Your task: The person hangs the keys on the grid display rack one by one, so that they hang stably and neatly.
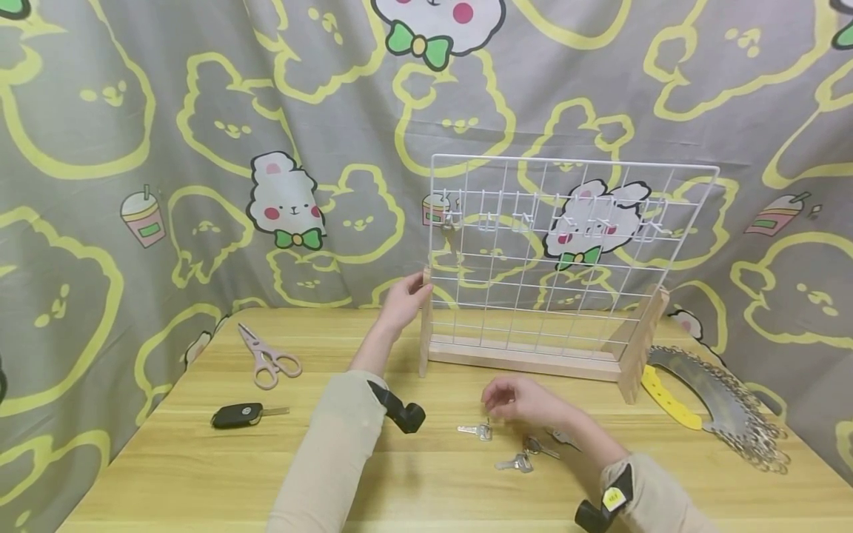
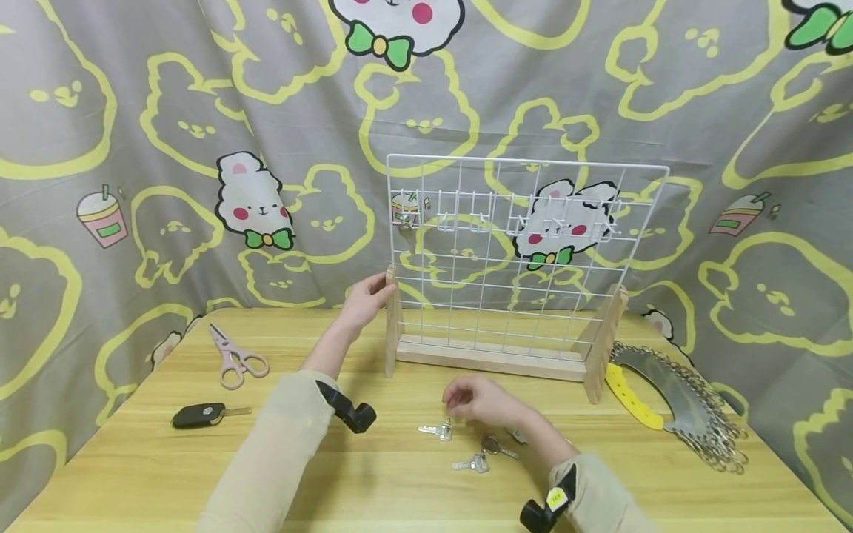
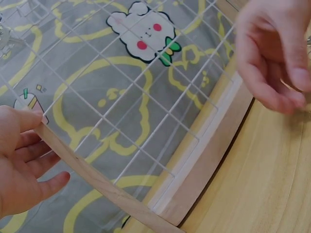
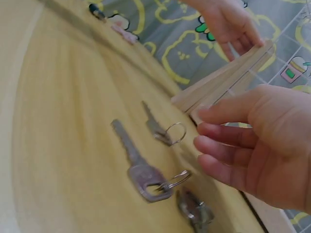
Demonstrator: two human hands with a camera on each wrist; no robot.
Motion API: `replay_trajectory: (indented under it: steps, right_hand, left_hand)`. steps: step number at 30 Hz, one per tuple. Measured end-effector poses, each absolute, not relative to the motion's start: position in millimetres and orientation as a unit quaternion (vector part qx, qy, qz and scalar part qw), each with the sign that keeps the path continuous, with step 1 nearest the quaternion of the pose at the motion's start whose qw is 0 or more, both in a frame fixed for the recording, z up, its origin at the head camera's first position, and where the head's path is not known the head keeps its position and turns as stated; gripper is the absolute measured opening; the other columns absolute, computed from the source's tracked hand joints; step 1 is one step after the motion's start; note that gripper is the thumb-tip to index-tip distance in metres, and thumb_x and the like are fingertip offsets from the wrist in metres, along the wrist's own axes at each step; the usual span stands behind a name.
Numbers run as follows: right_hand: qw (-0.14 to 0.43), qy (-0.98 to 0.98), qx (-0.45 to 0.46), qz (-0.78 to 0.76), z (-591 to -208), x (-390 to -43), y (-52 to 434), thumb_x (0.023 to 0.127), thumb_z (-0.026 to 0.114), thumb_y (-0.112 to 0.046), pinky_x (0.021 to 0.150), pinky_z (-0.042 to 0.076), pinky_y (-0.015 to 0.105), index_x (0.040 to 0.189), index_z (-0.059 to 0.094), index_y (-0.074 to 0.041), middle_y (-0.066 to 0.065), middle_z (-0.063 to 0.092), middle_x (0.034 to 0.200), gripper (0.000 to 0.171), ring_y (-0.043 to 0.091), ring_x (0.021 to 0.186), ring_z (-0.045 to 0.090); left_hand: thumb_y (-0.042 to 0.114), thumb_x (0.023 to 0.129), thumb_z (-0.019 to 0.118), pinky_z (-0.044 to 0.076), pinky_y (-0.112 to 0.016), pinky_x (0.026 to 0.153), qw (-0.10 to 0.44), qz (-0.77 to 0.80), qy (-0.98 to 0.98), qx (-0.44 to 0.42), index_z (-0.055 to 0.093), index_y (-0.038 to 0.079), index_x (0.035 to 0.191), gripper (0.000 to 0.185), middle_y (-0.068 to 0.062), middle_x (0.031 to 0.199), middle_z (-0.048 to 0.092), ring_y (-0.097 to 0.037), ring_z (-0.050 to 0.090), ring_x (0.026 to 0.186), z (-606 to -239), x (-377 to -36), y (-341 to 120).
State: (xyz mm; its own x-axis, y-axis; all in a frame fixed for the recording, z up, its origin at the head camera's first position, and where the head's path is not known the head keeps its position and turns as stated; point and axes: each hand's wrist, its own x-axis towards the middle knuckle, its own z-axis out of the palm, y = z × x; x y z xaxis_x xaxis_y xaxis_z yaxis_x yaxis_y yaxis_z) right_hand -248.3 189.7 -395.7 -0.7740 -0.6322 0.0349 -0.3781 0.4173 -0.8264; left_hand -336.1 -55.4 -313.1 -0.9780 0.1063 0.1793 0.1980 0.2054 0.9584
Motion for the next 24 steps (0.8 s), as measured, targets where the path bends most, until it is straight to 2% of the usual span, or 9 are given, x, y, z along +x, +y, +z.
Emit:
replay_trajectory:
  steps: [4,6,9,13,16,20,24]
  right_hand:
    - [0.153,0.833,-0.318,-0.426,-403.9,-246.9,187.5,0.080,0.067,-0.003,0.067,0.049,0.021,0.094,0.065,-0.003,0.007,0.063,0.088,0.014,0.011,0.076,0.055]
    - [0.143,0.840,-0.320,-0.415,-402.6,-243.3,184.8,0.081,0.066,-0.002,0.064,0.047,0.021,0.090,0.066,-0.002,0.006,0.063,0.085,0.009,0.010,0.073,0.053]
    - [0.130,0.849,-0.315,-0.404,-403.7,-243.1,183.9,0.082,0.066,-0.003,0.066,0.046,0.021,0.085,0.066,-0.002,0.001,0.062,0.083,0.003,0.010,0.074,0.052]
    - [0.127,0.855,-0.309,-0.397,-405.0,-247.6,186.8,0.082,0.066,-0.005,0.063,0.047,0.023,0.082,0.066,-0.008,-0.003,0.061,0.080,0.003,0.010,0.071,0.052]
    - [0.124,0.853,-0.310,-0.401,-398.1,-249.5,189.1,0.083,0.063,-0.003,0.060,0.048,0.023,0.083,0.066,-0.008,-0.001,0.061,0.078,0.006,0.010,0.069,0.052]
    - [0.114,0.849,-0.318,-0.407,-381.5,-253.0,191.2,0.083,0.063,-0.003,0.065,0.049,0.025,0.084,0.065,-0.005,0.001,0.062,0.079,0.003,0.012,0.072,0.055]
    - [0.105,0.852,-0.311,-0.408,-364.4,-256.5,192.4,0.086,0.063,-0.007,0.064,0.054,0.035,0.085,0.064,-0.004,0.003,0.062,0.079,0.004,0.014,0.071,0.057]
  left_hand:
    - [0.016,0.096,0.052,0.036,-0.039,0.105,0.039,-0.622,-0.775,-0.101,0.039,0.001,0.139,0.047,-0.015,0.138,0.044,-0.028,0.042,0.126,-313.8,-336.2,-55.7]
    - [0.015,0.096,0.051,0.036,-0.039,0.104,0.037,-0.622,-0.775,-0.104,0.039,0.000,0.138,0.047,-0.016,0.138,0.044,-0.029,0.042,0.126,-309.7,-331.7,-55.7]
    - [0.014,0.096,0.051,0.037,-0.039,0.104,0.039,-0.624,-0.773,-0.105,0.039,0.000,0.138,0.046,-0.017,0.138,0.045,-0.029,0.042,0.126,-309.3,-331.7,-55.5]
    - [0.014,0.096,0.051,0.037,-0.039,0.103,0.040,-0.627,-0.771,-0.103,0.039,0.000,0.139,0.047,-0.017,0.138,0.044,-0.029,0.042,0.126,-313.0,-335.8,-55.0]
    - [0.015,0.096,0.051,0.036,-0.038,0.104,0.039,-0.626,-0.772,-0.102,0.038,-0.001,0.139,0.047,-0.016,0.138,0.044,-0.029,0.042,0.126,-312.6,-335.0,-55.3]
    - [0.015,0.096,0.051,0.035,-0.038,0.105,0.039,-0.627,-0.772,-0.102,0.038,-0.001,0.139,0.047,-0.016,0.138,0.044,-0.029,0.041,0.127,-312.1,-334.2,-55.6]
    - [0.015,0.096,0.052,0.035,-0.038,0.105,0.039,-0.628,-0.771,-0.102,0.038,-0.001,0.139,0.048,-0.017,0.138,0.044,-0.029,0.041,0.127,-312.5,-334.2,-55.0]
